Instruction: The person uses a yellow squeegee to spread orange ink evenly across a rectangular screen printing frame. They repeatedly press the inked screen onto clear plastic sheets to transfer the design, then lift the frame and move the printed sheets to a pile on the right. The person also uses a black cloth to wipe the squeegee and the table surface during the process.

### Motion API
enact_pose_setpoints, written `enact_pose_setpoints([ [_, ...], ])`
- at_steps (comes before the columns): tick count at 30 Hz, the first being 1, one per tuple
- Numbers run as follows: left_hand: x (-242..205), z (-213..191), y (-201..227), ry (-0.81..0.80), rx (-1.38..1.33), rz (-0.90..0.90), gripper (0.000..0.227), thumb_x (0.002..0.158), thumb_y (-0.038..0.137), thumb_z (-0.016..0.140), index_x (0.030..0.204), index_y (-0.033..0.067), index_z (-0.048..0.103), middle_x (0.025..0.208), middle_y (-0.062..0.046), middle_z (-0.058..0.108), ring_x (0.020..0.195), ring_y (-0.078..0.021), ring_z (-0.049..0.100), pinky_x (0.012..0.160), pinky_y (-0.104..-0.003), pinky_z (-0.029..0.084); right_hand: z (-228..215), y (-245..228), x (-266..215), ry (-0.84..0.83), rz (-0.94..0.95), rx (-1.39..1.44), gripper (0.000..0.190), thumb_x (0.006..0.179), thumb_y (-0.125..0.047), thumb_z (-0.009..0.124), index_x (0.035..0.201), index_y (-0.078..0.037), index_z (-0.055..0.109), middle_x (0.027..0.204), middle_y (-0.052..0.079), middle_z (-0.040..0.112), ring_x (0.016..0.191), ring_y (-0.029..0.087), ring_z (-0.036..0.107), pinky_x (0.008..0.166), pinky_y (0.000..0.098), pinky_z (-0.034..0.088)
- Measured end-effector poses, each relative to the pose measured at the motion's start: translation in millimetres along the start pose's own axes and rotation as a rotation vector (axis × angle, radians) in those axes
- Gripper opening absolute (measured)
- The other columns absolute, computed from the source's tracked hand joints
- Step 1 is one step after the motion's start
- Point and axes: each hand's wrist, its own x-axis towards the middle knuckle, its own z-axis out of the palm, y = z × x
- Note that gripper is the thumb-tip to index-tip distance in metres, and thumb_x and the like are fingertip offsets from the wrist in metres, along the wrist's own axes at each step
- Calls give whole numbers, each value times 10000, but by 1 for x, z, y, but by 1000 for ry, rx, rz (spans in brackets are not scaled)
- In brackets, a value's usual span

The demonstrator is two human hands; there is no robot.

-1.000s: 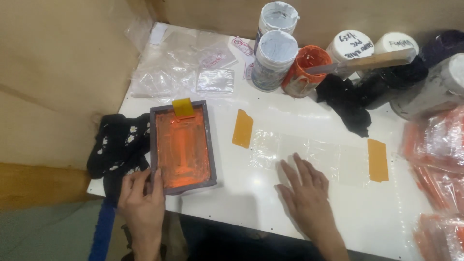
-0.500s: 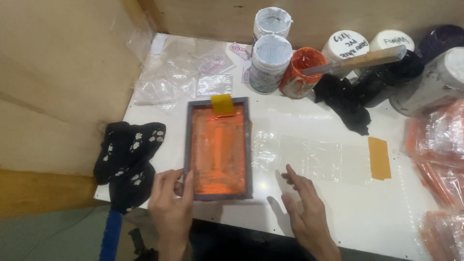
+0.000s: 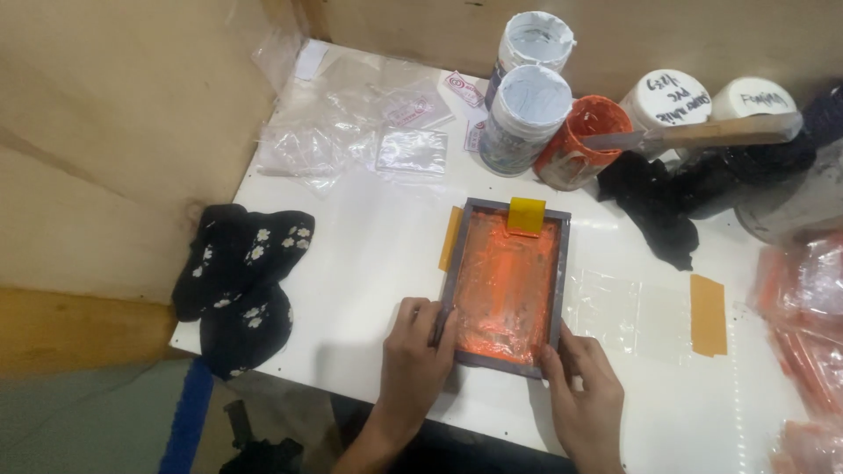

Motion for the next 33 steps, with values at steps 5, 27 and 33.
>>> enact_pose_setpoints([
  [5,3,4,-5,25,8,5,122,977,156,689,956,49,634,927,-56,567,752,-200,621,619,-334,552,9,5,7,38,-79,-96,410,944,-126,694,1342,-26,682,906,43,626,680,131,534,694,271,478],
  [27,12,0,-6,-62,52,13,848,813,484,816,1370,-27,433,1306,-229,509,1192,-393,533,1005,-506,477,-21,-20,61,-118,-192,-381,627,952,-239,663,1545,-121,495,1108,102,578,758,211,602,674,375,552],
  [33,16,-5,0,-294,207,193,1310,715,754,786,1576,-72,247,1651,-275,296,1542,-466,263,1260,-536,254,15,-24,166,-217,-563,-624,560,1006,-209,600,1531,-62,473,1337,223,523,1122,386,544,890,512,515],
])
